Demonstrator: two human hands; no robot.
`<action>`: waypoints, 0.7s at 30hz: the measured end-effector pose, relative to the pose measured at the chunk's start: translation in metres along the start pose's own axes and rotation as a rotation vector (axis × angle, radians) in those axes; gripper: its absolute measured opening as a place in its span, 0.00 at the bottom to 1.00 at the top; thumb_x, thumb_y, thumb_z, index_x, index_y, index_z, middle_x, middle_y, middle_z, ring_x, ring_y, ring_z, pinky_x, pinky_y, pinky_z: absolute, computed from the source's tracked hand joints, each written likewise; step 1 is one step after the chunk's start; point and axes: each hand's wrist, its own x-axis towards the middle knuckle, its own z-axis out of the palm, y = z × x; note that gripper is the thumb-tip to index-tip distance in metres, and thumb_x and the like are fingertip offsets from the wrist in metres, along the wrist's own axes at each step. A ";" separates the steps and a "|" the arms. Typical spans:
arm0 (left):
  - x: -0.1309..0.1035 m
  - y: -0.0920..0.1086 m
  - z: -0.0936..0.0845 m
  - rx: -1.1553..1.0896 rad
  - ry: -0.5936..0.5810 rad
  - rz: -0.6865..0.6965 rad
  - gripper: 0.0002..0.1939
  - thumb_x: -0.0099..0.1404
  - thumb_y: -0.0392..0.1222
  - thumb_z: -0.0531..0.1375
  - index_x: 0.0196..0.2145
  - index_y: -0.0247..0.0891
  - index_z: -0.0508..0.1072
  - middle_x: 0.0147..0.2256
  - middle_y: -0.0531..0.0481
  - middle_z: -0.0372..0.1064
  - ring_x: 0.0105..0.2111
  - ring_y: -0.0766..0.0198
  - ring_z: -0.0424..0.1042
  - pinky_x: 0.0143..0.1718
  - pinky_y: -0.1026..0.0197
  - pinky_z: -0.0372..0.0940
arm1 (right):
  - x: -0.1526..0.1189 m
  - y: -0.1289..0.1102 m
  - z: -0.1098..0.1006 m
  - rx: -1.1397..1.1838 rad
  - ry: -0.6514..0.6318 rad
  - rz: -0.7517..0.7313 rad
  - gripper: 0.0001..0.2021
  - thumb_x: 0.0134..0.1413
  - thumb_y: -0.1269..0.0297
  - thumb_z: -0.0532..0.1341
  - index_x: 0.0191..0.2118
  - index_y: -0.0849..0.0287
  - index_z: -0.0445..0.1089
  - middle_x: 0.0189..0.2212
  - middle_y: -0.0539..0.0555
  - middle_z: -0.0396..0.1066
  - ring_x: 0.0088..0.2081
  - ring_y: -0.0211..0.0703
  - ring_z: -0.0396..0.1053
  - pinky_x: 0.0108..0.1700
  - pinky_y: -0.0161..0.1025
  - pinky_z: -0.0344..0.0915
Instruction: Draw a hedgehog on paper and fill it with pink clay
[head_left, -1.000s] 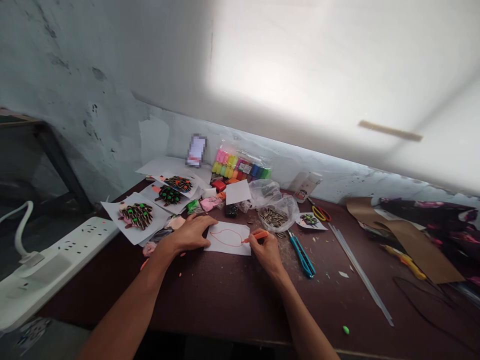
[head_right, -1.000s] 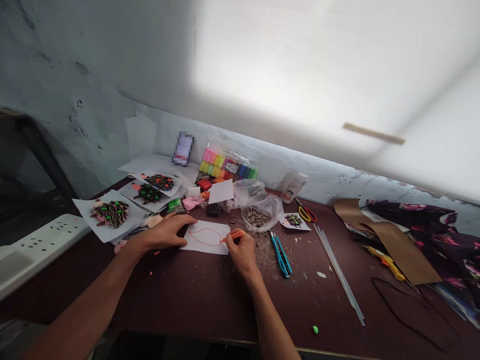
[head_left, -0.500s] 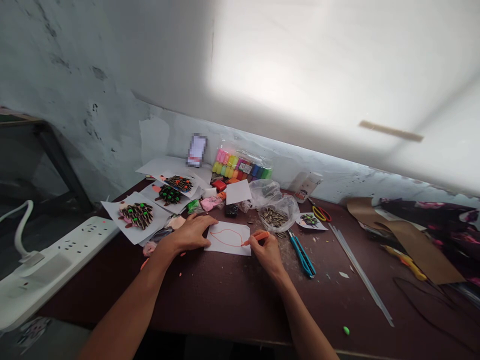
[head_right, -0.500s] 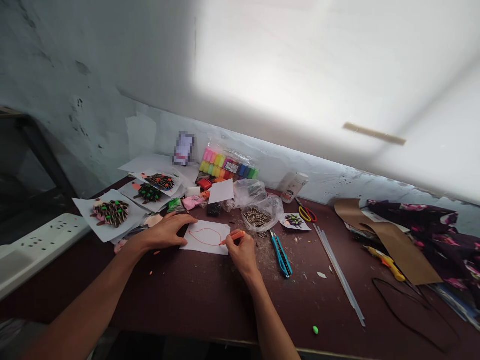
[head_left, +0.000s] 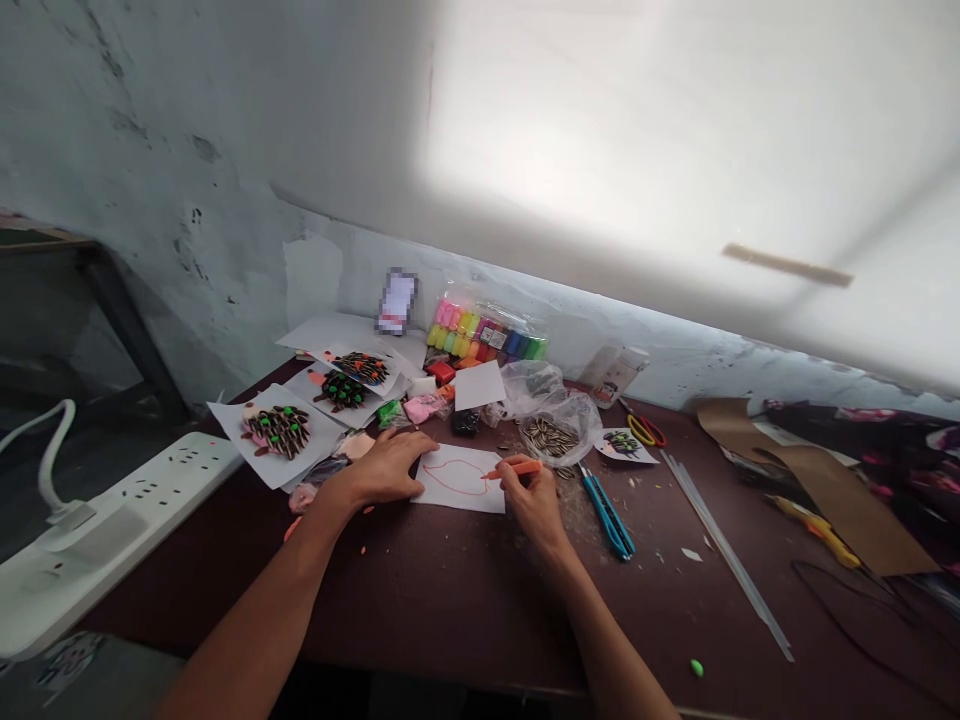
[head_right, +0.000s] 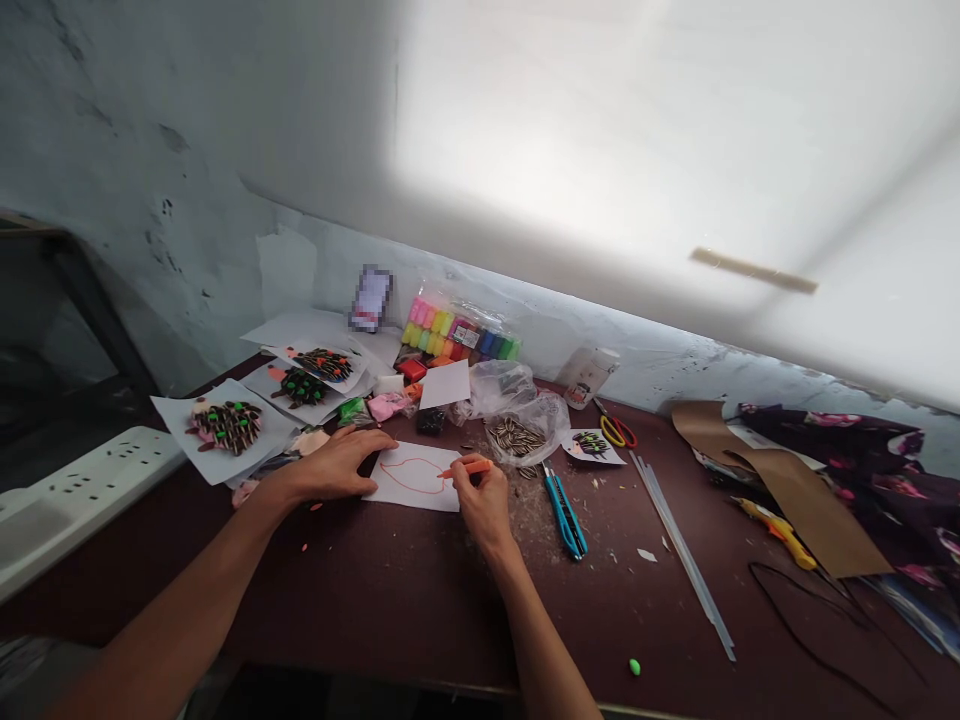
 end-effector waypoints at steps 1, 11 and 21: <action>0.000 0.000 0.000 0.005 0.001 0.000 0.31 0.53 0.36 0.59 0.57 0.42 0.68 0.60 0.46 0.65 0.62 0.50 0.59 0.68 0.45 0.45 | 0.001 -0.003 0.002 -0.005 -0.022 -0.010 0.14 0.53 0.55 0.57 0.25 0.58 0.73 0.19 0.50 0.67 0.22 0.38 0.62 0.25 0.35 0.56; 0.001 0.004 -0.003 0.001 -0.010 0.015 0.26 0.53 0.37 0.59 0.51 0.42 0.70 0.57 0.47 0.66 0.60 0.51 0.62 0.66 0.46 0.47 | 0.006 -0.015 0.035 -0.099 -0.087 -0.118 0.14 0.58 0.56 0.56 0.29 0.58 0.71 0.23 0.52 0.74 0.24 0.40 0.69 0.27 0.34 0.60; -0.002 0.010 -0.006 0.008 -0.026 -0.014 0.25 0.53 0.37 0.59 0.51 0.42 0.70 0.60 0.46 0.64 0.61 0.50 0.61 0.67 0.43 0.44 | 0.005 -0.009 0.040 -0.101 -0.122 -0.138 0.14 0.60 0.56 0.56 0.30 0.57 0.72 0.23 0.52 0.74 0.23 0.40 0.69 0.25 0.34 0.59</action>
